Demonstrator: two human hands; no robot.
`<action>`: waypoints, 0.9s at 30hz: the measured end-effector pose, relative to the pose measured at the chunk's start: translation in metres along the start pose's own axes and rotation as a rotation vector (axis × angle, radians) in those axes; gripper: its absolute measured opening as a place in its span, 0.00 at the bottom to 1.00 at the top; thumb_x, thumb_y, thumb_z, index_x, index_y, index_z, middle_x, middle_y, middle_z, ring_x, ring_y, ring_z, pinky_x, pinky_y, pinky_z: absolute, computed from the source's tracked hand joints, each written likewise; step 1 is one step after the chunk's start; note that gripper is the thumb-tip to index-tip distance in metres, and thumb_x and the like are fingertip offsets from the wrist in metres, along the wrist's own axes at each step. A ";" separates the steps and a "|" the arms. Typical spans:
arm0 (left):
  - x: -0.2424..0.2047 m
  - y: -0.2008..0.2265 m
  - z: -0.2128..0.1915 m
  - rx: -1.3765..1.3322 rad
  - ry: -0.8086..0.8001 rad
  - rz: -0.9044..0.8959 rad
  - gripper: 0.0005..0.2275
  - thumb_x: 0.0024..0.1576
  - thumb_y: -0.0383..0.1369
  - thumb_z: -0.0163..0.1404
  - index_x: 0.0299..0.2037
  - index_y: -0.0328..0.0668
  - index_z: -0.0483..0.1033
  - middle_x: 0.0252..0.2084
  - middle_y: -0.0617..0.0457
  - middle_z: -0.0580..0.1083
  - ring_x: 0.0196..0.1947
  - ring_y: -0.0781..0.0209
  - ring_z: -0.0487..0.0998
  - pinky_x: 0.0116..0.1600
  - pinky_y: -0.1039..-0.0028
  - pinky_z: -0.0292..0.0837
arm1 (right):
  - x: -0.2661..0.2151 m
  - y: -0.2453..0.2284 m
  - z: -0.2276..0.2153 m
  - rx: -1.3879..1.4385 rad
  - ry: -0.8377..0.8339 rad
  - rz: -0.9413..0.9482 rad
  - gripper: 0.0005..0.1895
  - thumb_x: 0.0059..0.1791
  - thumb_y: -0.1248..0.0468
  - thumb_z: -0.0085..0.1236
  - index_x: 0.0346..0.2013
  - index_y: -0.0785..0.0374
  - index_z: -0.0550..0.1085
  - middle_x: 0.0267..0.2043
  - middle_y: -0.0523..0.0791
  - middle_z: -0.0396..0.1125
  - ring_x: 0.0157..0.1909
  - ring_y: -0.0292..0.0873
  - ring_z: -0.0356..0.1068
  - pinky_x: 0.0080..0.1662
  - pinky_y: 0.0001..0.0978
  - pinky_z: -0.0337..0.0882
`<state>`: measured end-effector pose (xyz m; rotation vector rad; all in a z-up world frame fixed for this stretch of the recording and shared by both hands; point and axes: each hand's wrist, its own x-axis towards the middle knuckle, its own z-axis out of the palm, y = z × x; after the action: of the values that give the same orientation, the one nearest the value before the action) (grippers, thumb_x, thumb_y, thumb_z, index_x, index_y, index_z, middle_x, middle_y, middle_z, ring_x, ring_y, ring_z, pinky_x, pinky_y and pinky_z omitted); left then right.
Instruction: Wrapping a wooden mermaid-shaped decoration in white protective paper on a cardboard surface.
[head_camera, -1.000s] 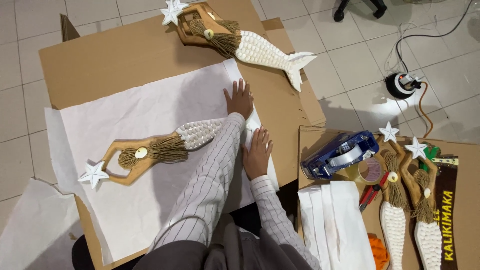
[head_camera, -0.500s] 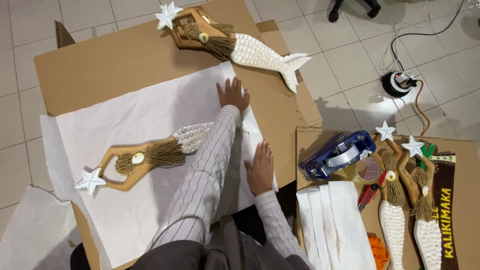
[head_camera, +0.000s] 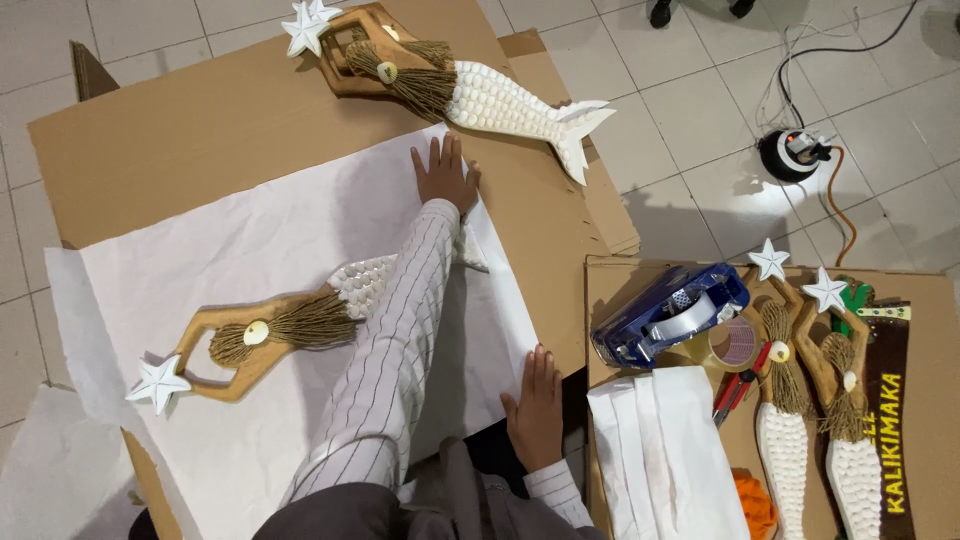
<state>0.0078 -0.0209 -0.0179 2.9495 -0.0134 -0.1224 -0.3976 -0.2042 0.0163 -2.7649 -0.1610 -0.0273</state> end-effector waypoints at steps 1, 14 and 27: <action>0.003 -0.002 0.000 0.006 0.022 0.007 0.33 0.64 0.53 0.20 0.76 0.45 0.45 0.79 0.56 0.46 0.78 0.53 0.40 0.74 0.40 0.20 | 0.000 0.001 0.001 -0.006 0.015 -0.017 0.40 0.58 0.43 0.30 0.77 0.65 0.40 0.81 0.54 0.34 0.81 0.57 0.35 0.74 0.52 0.42; -0.009 -0.006 -0.031 -0.086 -0.127 0.002 0.34 0.64 0.56 0.24 0.77 0.50 0.38 0.80 0.61 0.38 0.79 0.57 0.32 0.75 0.41 0.21 | -0.040 0.016 -0.006 0.027 -0.172 0.069 0.42 0.56 0.39 0.27 0.78 0.59 0.38 0.82 0.49 0.29 0.81 0.52 0.28 0.74 0.51 0.34; -0.157 -0.125 -0.122 -0.396 0.244 0.461 0.24 0.69 0.49 0.37 0.71 0.50 0.62 0.78 0.48 0.52 0.79 0.47 0.44 0.70 0.37 0.14 | -0.006 0.044 -0.016 -0.023 0.198 -0.131 0.20 0.52 0.56 0.57 0.57 0.59 0.74 0.64 0.45 0.67 0.53 0.51 0.68 0.54 0.43 0.67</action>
<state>-0.1389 0.1269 0.0904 2.4709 -0.5592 0.2675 -0.3988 -0.2512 0.0150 -2.7495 -0.2900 -0.3380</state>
